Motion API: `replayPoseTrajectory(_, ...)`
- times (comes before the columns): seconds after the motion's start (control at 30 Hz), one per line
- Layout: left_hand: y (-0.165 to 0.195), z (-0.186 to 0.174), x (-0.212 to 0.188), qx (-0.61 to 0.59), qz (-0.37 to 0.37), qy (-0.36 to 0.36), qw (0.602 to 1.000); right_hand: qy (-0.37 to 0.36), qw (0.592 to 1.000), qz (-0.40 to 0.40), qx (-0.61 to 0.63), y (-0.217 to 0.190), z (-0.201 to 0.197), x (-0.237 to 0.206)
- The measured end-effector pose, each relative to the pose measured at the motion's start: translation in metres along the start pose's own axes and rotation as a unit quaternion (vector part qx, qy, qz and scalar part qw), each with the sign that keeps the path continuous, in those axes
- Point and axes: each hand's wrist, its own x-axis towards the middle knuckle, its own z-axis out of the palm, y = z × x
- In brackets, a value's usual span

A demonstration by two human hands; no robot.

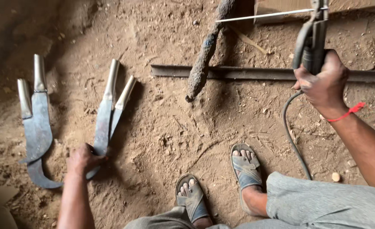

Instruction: The person arc-welds a curved machete blade while seated on the ground. They hold the blade in one hand and an electrode holder in the other, striking welding arcs that produce sparks and smoke, repositioning the blade and electrode between welds, and continuing to weld along the blade edge.

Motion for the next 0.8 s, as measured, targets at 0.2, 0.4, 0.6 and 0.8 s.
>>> replayPoseTrajectory(0.2, -0.001, 0.003, -0.018, -0.132, 0.024, 0.122, 0.983, 0.055, 0.983, -0.068, -0.16, 0.027, 0.009, 0.032)
replayPoseTrajectory(0.4, 0.001, -0.034, -0.033, -0.425, -0.065, 0.312, 0.847, 0.067, 0.986, -0.069, -0.137, 0.031, 0.023, 0.059)
replayPoseTrajectory(0.6, 0.017, -0.1, -0.082, -0.59, -0.001, 0.281, 0.757, 0.105, 0.971, -0.137, -0.163, 0.025, 0.029, 0.065)
replayPoseTrajectory(0.8, 0.071, -0.152, -0.139, -0.685, 0.033, 0.175, 0.707, 0.101, 0.972, -0.141, -0.158, 0.023, 0.04, 0.068)
